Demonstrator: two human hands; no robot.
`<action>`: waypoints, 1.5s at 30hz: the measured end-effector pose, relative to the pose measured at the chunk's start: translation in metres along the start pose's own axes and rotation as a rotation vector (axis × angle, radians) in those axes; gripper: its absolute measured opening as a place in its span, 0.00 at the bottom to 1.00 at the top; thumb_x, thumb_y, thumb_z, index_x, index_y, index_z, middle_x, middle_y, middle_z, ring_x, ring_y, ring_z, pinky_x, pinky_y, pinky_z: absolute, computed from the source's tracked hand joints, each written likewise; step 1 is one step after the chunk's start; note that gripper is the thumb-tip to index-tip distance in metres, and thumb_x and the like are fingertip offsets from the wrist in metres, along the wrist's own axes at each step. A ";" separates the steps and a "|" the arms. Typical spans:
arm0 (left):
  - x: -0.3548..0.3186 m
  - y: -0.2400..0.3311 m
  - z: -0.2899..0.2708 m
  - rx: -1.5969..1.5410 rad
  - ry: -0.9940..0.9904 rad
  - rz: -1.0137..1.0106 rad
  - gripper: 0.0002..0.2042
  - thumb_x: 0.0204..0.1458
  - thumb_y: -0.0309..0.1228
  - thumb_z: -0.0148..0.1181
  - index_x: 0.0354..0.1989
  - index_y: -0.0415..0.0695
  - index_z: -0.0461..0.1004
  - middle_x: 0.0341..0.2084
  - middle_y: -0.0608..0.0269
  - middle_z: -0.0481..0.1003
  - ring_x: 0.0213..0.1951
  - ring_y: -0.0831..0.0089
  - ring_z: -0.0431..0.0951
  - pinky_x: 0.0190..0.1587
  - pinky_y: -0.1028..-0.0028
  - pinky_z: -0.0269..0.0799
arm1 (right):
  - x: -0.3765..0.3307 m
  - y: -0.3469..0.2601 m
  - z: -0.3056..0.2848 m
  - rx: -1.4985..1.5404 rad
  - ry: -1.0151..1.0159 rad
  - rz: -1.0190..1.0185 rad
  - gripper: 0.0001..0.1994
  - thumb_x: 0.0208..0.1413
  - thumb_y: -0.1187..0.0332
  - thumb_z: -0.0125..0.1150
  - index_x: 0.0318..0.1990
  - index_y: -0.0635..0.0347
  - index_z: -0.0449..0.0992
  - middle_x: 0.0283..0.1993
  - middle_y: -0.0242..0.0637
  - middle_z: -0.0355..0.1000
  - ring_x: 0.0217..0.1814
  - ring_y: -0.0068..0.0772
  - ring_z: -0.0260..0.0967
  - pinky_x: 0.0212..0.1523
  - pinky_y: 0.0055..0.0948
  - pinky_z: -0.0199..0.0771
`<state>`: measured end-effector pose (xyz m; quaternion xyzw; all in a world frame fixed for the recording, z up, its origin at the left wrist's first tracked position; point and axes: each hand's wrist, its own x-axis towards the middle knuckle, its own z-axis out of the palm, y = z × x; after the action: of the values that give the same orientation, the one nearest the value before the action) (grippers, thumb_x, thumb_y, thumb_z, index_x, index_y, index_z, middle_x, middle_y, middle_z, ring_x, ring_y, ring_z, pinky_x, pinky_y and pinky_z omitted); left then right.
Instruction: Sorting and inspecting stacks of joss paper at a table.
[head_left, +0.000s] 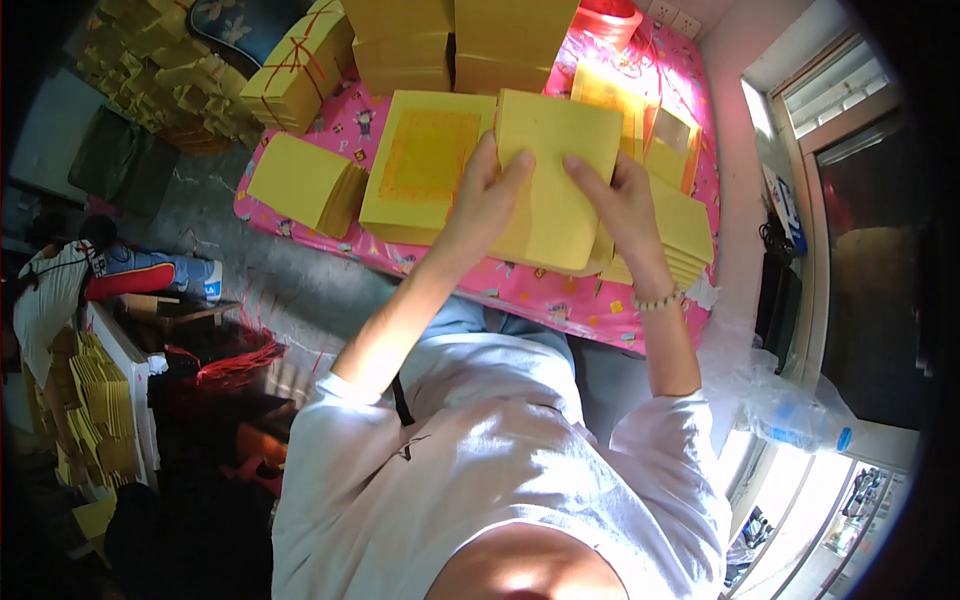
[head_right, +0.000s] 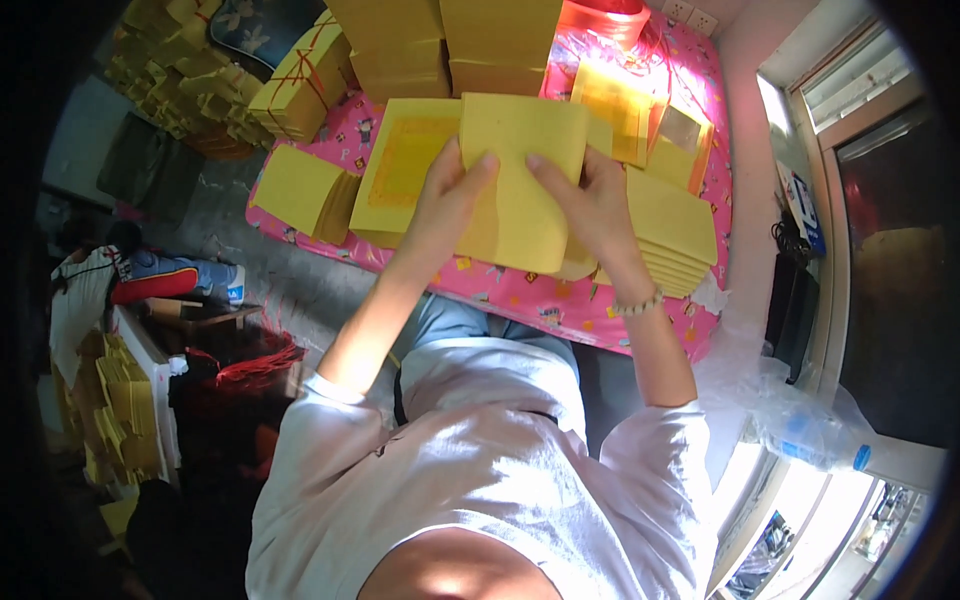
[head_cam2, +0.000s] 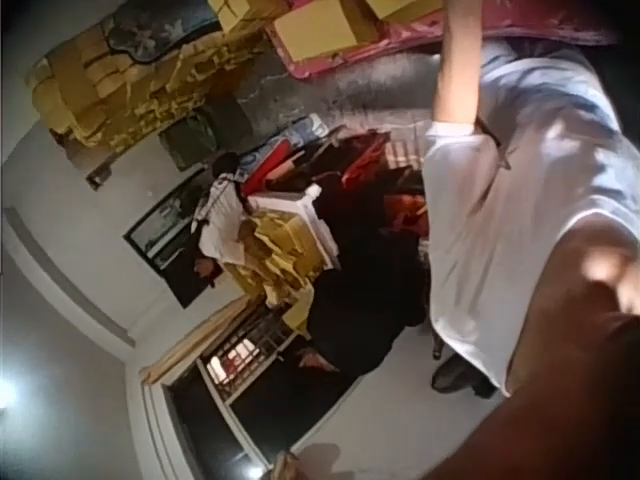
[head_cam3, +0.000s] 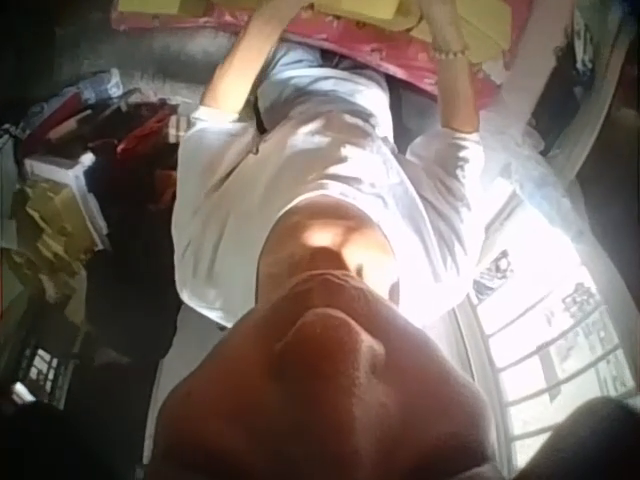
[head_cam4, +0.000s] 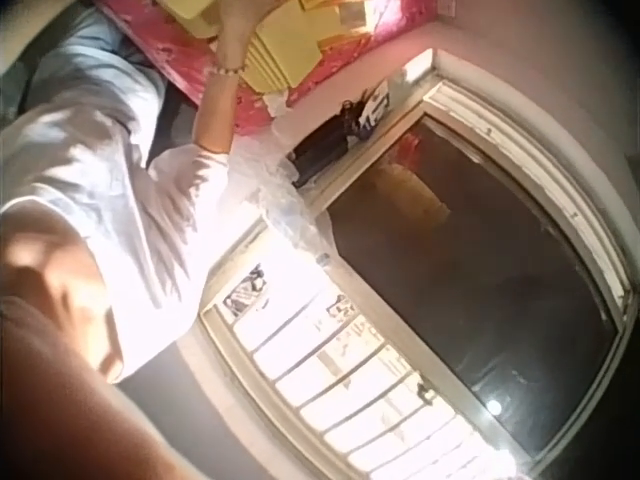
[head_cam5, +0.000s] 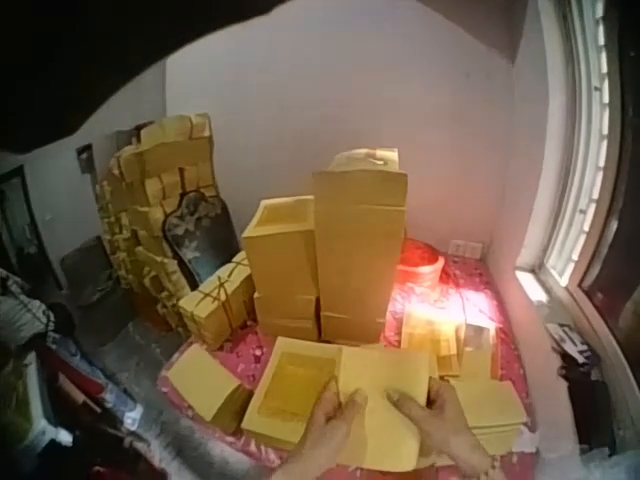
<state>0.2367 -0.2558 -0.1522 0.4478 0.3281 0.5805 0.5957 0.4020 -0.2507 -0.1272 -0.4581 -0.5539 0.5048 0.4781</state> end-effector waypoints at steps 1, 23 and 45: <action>0.007 0.000 -0.003 -0.024 0.005 -0.067 0.16 0.61 0.28 0.50 0.55 0.38 0.64 0.48 0.61 0.73 0.49 0.76 0.73 0.52 0.74 0.68 | 0.006 0.002 0.000 0.004 -0.001 0.012 0.14 0.57 0.68 0.61 0.46 0.69 0.75 0.39 0.34 0.76 0.37 0.19 0.73 0.38 0.20 0.74; 0.022 -0.014 -0.019 -0.008 0.045 -0.150 0.14 0.61 0.28 0.49 0.54 0.38 0.66 0.49 0.60 0.73 0.50 0.74 0.73 0.52 0.73 0.68 | 0.026 0.014 0.003 0.066 -0.071 0.087 0.16 0.59 0.62 0.60 0.47 0.66 0.75 0.39 0.33 0.77 0.37 0.17 0.73 0.37 0.18 0.73; -0.027 -0.001 -0.021 0.031 0.026 -0.006 0.17 0.61 0.27 0.48 0.58 0.40 0.62 0.52 0.62 0.70 0.53 0.79 0.69 0.56 0.75 0.63 | 0.015 0.011 -0.001 0.080 0.039 -0.025 0.12 0.61 0.64 0.58 0.41 0.65 0.78 0.30 0.25 0.75 0.28 0.11 0.66 0.30 0.15 0.69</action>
<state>0.2149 -0.2789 -0.1647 0.4484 0.3460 0.5793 0.5863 0.4015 -0.2354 -0.1368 -0.4415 -0.5294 0.5116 0.5129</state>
